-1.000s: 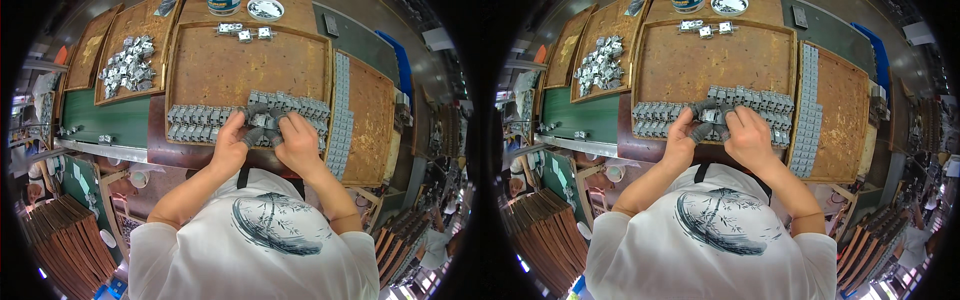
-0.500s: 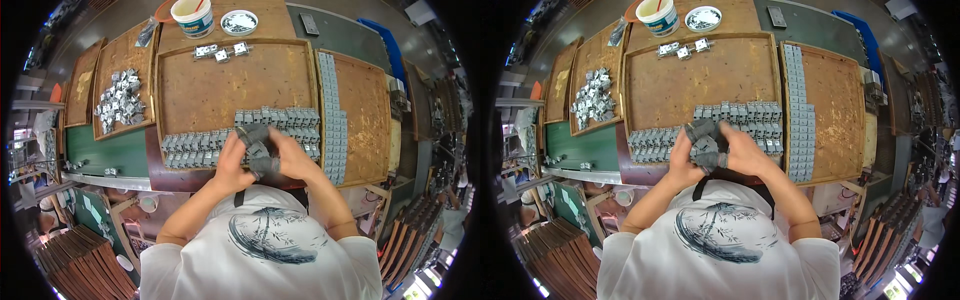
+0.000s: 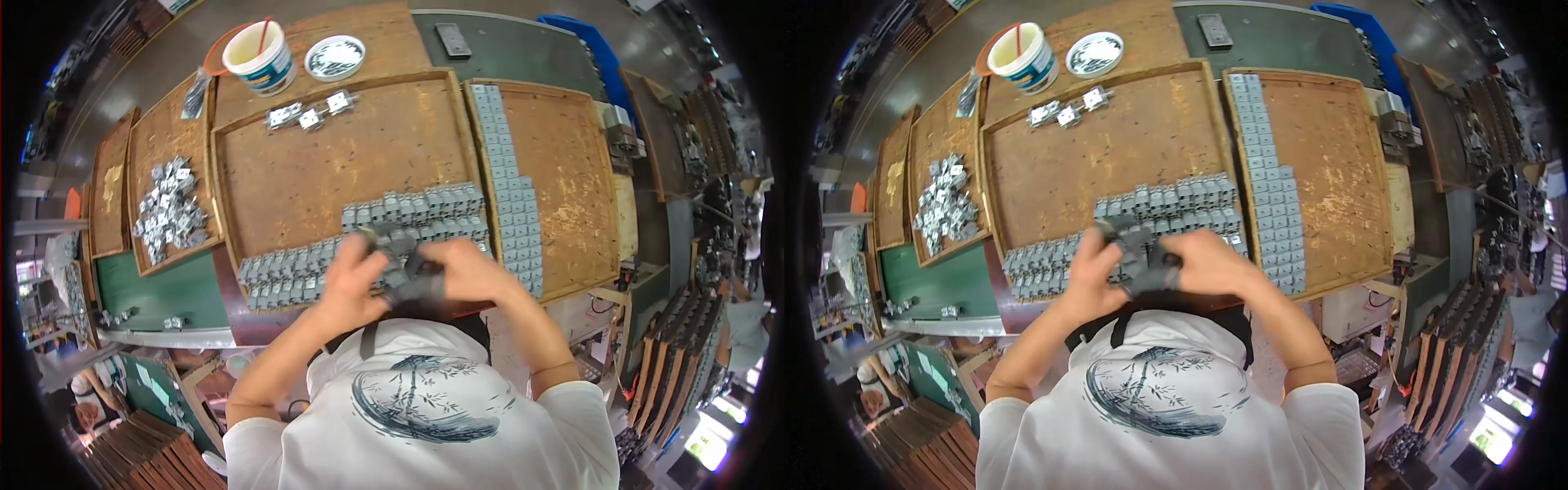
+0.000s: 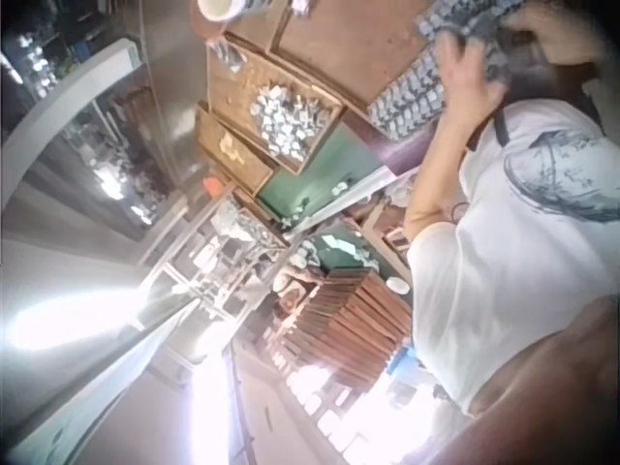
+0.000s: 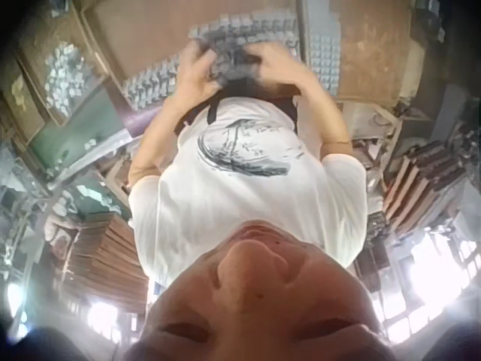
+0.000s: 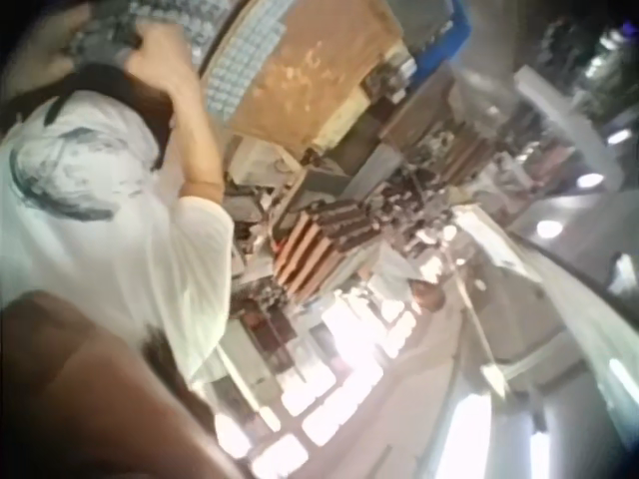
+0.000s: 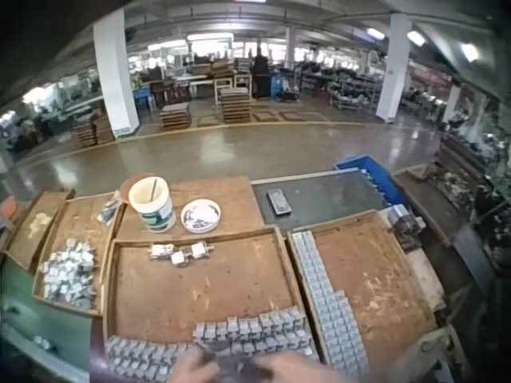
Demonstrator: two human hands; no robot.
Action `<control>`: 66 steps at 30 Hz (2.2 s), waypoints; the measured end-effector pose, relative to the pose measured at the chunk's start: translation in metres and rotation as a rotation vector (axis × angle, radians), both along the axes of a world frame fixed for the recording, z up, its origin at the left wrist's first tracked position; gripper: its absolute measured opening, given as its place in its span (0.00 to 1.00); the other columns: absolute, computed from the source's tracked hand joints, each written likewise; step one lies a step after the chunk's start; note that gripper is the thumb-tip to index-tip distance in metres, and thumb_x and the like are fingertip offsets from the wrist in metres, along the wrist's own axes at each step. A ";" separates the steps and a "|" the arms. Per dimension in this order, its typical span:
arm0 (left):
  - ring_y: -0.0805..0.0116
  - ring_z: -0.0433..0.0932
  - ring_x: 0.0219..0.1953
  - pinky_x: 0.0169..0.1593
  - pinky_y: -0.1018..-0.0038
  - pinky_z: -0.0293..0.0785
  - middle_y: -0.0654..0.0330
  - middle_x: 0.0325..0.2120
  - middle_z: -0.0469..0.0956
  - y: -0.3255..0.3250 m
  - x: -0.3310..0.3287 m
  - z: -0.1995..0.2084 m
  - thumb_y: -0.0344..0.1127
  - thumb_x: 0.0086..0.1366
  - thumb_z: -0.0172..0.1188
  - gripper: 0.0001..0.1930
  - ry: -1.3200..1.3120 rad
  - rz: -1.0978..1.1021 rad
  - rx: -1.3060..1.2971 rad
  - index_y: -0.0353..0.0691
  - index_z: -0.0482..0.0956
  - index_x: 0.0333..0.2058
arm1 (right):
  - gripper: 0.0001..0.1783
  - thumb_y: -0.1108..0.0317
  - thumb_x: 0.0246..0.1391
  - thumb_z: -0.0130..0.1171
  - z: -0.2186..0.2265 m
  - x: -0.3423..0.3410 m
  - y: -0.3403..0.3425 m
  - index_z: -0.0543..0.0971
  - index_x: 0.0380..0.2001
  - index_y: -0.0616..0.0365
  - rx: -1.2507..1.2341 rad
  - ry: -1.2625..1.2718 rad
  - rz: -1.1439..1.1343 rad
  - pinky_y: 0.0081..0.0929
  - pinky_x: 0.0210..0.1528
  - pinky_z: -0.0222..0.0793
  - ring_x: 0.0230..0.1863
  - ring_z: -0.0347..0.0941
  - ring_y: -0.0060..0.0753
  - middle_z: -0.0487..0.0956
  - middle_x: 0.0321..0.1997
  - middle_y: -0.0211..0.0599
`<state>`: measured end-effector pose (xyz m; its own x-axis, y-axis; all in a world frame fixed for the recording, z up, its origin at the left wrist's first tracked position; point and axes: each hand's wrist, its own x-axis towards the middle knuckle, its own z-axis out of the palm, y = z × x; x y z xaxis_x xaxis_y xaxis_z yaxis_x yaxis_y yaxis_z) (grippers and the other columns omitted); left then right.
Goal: Sorting small grey components into a grid tray at an assembly station.
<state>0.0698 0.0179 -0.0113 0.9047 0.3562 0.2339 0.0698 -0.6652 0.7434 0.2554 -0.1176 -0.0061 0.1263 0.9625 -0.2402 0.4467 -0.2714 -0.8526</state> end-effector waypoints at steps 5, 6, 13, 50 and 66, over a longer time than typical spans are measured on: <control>0.63 0.75 0.41 0.43 0.73 0.74 0.56 0.38 0.70 0.066 -0.012 -0.004 0.24 0.49 0.65 0.27 0.206 0.432 -0.103 0.40 0.77 0.52 | 0.13 0.68 0.55 0.57 -0.055 0.124 -0.054 0.82 0.39 0.63 0.129 -0.186 -1.013 0.23 0.33 0.69 0.32 0.77 0.24 0.83 0.32 0.36; 0.63 0.75 0.41 0.43 0.73 0.74 0.56 0.38 0.70 0.081 -0.017 -0.020 0.24 0.49 0.65 0.27 0.208 0.449 -0.100 0.40 0.77 0.52 | 0.14 0.66 0.54 0.58 -0.059 0.139 -0.059 0.82 0.41 0.63 0.073 -0.222 -1.057 0.27 0.36 0.70 0.33 0.77 0.29 0.83 0.32 0.39; 0.62 0.73 0.50 0.52 0.72 0.71 0.53 0.46 0.72 0.114 0.001 -0.052 0.18 0.50 0.57 0.26 0.520 0.176 -0.414 0.33 0.75 0.52 | 0.19 0.64 0.51 0.61 -0.101 0.178 -0.071 0.81 0.44 0.63 -0.222 -0.507 -0.838 0.34 0.43 0.73 0.41 0.80 0.45 0.84 0.39 0.49; 0.70 0.80 0.41 0.41 0.72 0.79 0.61 0.39 0.81 0.104 -0.240 -0.046 0.26 0.60 0.63 0.15 -0.369 1.156 -0.852 0.34 0.76 0.47 | 0.21 0.66 0.67 0.51 -0.065 0.067 -0.016 0.70 0.60 0.59 0.202 0.258 -0.701 0.28 0.42 0.76 0.45 0.75 0.28 0.75 0.50 0.34; 0.72 0.75 0.50 0.55 0.73 0.72 0.61 0.48 0.77 0.009 -0.052 0.013 0.21 0.62 0.61 0.19 -0.408 0.169 -1.146 0.34 0.74 0.52 | 0.16 0.71 0.43 0.68 0.054 -0.054 0.034 0.75 0.35 0.65 0.406 -0.343 -0.150 0.37 0.36 0.71 0.35 0.75 0.51 0.75 0.32 0.46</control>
